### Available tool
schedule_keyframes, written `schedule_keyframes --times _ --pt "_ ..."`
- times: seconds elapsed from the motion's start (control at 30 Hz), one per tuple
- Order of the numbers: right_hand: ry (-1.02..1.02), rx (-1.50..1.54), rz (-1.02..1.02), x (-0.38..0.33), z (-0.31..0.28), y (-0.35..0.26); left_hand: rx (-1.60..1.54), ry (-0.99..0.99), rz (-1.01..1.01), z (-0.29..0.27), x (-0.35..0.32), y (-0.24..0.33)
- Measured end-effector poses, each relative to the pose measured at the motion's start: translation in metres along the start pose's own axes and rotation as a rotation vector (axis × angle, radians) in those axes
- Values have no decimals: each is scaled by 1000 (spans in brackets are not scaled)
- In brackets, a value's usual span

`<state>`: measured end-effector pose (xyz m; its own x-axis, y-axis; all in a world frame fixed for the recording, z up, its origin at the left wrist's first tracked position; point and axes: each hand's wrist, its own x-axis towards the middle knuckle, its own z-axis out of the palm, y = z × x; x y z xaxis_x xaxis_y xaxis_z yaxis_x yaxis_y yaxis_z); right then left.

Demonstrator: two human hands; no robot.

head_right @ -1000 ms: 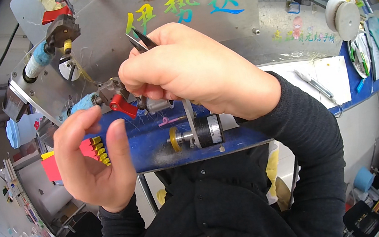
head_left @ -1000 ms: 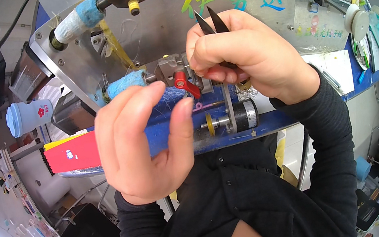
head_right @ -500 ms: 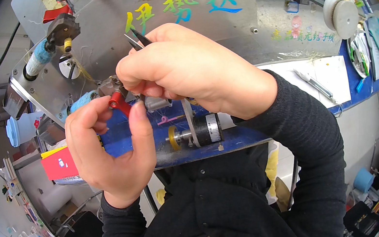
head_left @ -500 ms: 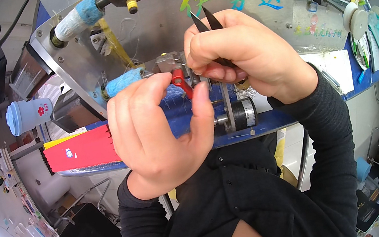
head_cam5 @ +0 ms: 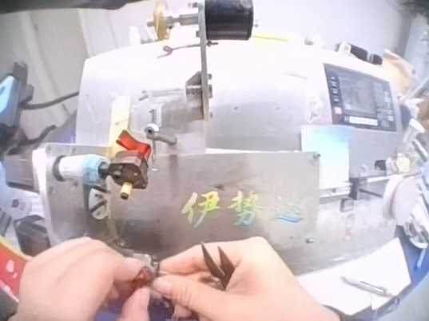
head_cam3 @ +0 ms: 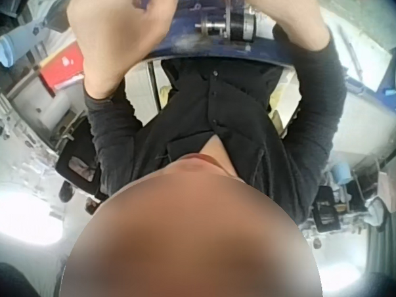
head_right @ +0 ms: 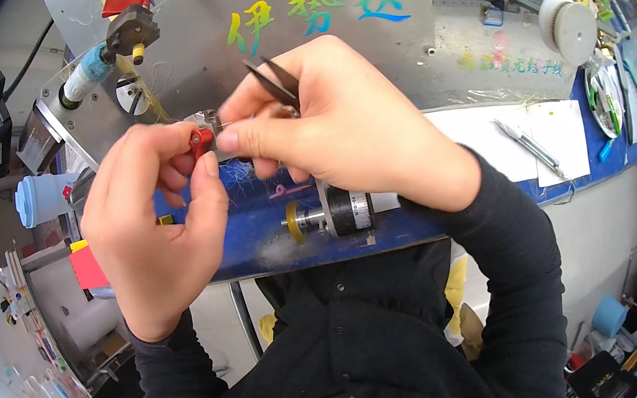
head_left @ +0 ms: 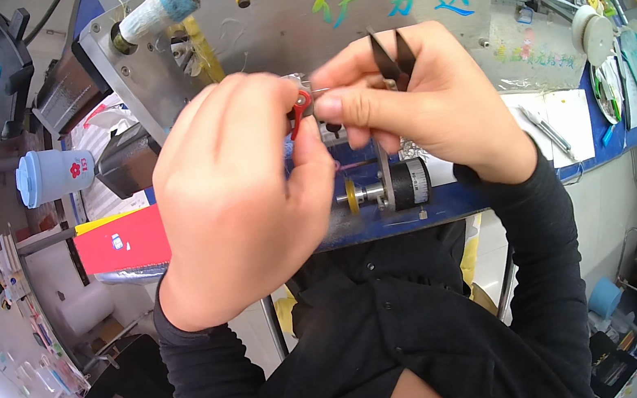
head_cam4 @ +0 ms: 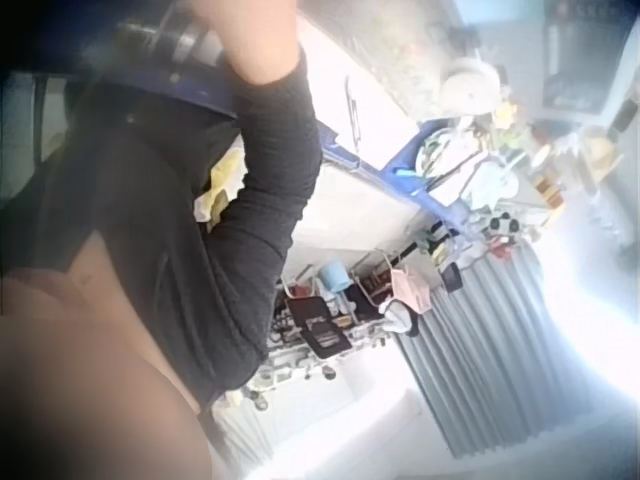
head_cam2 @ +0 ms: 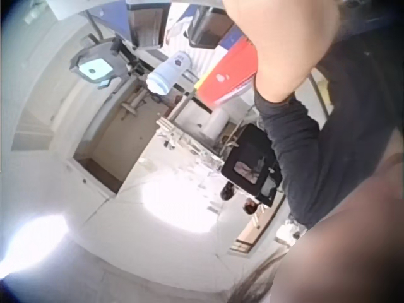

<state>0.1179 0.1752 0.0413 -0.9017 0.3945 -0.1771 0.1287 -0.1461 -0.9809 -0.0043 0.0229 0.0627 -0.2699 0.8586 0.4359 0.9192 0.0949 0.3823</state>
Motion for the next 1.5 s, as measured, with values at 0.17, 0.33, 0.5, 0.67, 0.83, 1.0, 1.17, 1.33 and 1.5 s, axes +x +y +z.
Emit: schedule_keyframes --times 0.17,0.33,0.5,0.67,0.83,1.0,1.17,1.33,1.5 --pt "106 -18 -53 -30 2 2 -405 71 -312 4 -21 6" --pt "11 -345 -220 -53 24 10 -948 -4 -587 18 -37 12" --pt "166 3 -45 -42 13 7 -160 110 100 27 -39 16" --pt "26 274 80 -21 3 11 -71 137 233 36 -39 17" --pt "284 -391 -375 -10 12 22 224 371 145 18 -33 -9" --pt "478 -992 -777 -19 27 20 431 365 -2 24 -25 -16" --pt "400 -825 -665 -12 22 24 440 416 51 28 -23 -16" --pt "490 -896 -906 -11 25 25 528 323 62 23 -26 -14" --pt "397 -766 -596 -12 22 21 577 249 29 26 -27 -13"
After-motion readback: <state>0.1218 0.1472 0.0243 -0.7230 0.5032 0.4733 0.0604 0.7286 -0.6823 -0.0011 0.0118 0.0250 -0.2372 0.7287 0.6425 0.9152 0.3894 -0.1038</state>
